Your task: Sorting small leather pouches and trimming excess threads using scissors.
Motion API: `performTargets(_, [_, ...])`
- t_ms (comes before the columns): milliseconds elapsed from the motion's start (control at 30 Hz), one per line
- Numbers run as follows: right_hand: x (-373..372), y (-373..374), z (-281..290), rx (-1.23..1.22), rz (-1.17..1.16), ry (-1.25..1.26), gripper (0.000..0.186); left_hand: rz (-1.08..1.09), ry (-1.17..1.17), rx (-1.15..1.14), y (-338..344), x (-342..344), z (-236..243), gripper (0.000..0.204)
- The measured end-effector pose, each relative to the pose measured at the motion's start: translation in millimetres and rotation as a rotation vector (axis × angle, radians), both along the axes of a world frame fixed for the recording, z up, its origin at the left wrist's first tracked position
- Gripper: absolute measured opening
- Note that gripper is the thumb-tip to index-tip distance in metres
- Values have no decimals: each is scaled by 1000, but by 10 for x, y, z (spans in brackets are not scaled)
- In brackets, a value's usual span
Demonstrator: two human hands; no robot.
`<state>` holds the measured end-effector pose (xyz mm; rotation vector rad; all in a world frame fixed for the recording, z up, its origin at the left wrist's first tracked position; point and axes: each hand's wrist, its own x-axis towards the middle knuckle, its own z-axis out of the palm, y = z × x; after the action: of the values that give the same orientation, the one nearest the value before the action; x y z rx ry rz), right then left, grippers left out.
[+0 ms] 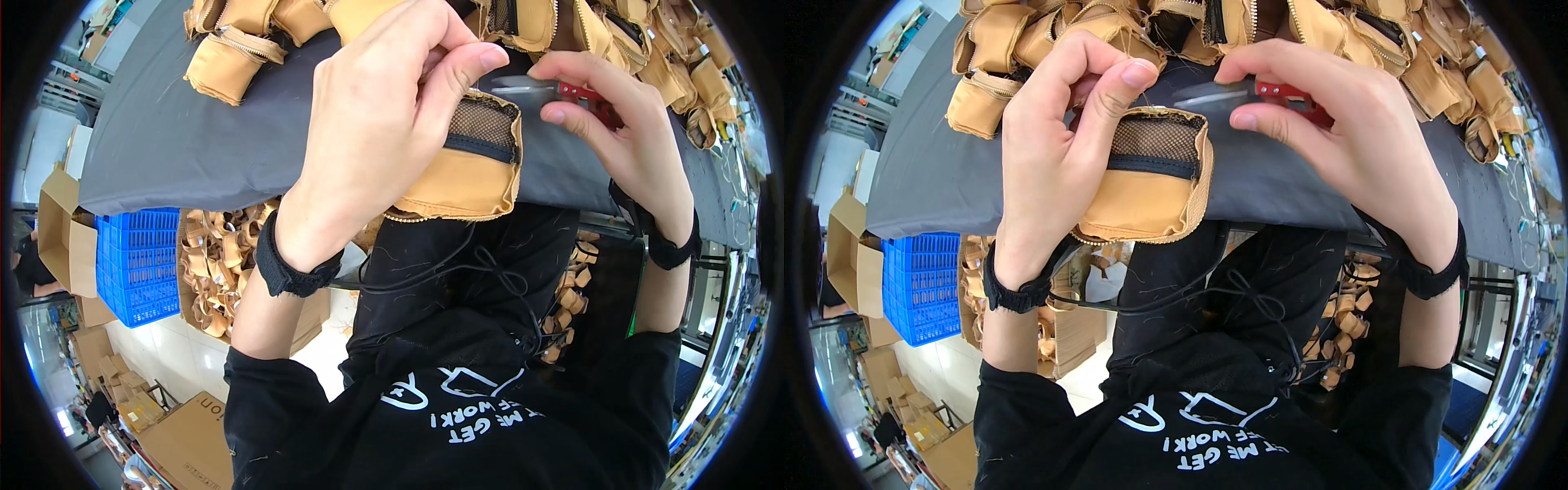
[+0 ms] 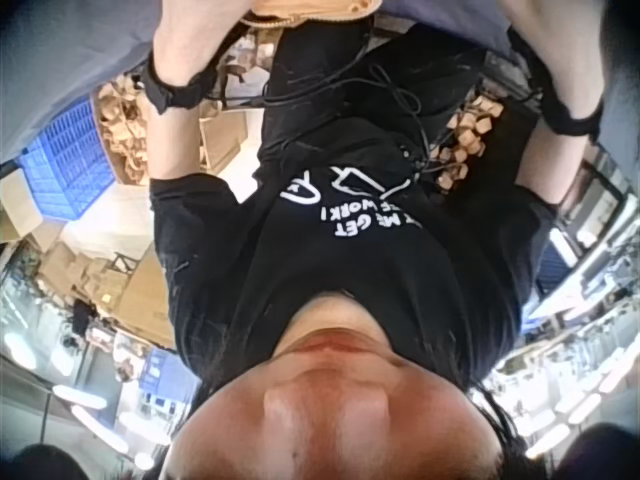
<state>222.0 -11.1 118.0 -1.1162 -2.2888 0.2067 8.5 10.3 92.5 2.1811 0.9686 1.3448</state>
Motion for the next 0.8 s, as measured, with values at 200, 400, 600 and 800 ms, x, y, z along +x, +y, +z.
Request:
performTargets(200, [-21,58,45,40,83,-75,27,29,34,-7,-37,9,35,13])
performTargets(400, [-38,131,107,110,158,-143,26,13,21,7,-25,9,20,14])
performTargets(600, [-115,148,220,161,193,-232,25,-1,20,6,4,16,9,14])
performTargets(800, [-103,138,207,209,162,-252,24,-6,-11,25,0,8,-6,16])
